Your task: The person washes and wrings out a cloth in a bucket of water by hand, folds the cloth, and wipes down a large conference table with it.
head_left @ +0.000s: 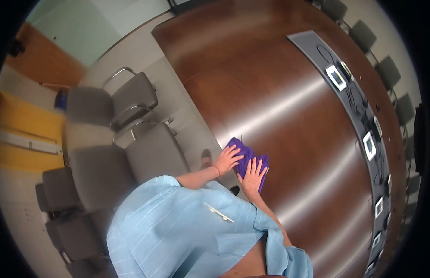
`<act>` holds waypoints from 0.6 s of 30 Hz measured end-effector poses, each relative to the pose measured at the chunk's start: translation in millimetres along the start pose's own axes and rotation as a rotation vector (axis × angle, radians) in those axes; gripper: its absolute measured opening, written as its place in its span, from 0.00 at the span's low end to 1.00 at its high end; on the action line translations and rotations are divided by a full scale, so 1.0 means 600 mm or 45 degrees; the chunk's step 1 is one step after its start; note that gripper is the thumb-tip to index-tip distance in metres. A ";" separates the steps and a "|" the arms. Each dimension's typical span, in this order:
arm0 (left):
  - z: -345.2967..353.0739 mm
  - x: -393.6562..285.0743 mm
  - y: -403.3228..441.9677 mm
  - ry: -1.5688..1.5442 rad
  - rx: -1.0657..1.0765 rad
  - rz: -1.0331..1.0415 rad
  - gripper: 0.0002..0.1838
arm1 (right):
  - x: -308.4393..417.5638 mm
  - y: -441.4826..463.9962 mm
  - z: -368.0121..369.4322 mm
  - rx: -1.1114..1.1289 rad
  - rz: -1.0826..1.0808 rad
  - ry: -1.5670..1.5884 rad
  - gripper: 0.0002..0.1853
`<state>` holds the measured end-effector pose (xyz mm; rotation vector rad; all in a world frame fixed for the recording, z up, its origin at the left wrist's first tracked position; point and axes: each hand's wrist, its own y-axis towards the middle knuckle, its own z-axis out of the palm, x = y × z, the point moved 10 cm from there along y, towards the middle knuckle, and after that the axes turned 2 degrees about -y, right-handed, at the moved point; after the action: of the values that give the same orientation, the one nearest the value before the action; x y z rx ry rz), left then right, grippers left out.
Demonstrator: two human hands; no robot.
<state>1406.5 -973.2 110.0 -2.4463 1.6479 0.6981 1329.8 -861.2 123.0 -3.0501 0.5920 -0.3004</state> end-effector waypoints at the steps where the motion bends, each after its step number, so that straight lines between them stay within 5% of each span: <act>1: 0.005 0.012 0.008 -0.035 0.017 -0.023 0.25 | -0.003 0.011 0.004 -0.019 0.002 -0.019 0.49; 6: -0.008 0.061 0.065 -0.230 0.043 -0.058 0.20 | -0.010 0.100 0.008 -0.120 -0.139 -0.012 0.42; 9: -0.051 0.155 0.071 -0.563 0.005 -0.272 0.18 | 0.033 0.185 0.012 -0.086 -0.091 0.104 0.36; 11: -0.012 0.264 0.070 -1.140 0.075 -0.569 0.17 | 0.090 0.262 -0.029 0.051 0.028 0.333 0.31; 14: -0.096 0.382 0.015 -1.739 0.126 -0.952 0.17 | 0.196 0.361 0.002 0.356 0.165 0.765 0.28; 15: -0.136 0.424 -0.085 -1.896 0.108 -1.025 0.18 | 0.290 0.347 0.052 0.185 0.010 1.037 0.25; 18: -0.206 0.526 -0.114 -2.673 -0.120 -1.111 0.22 | 0.410 0.399 0.117 0.791 0.608 2.069 0.22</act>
<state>1602.6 -1255.4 73.1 -0.8045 -0.2567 1.8463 1478.7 -1175.9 86.2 -1.4194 0.8638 -2.2882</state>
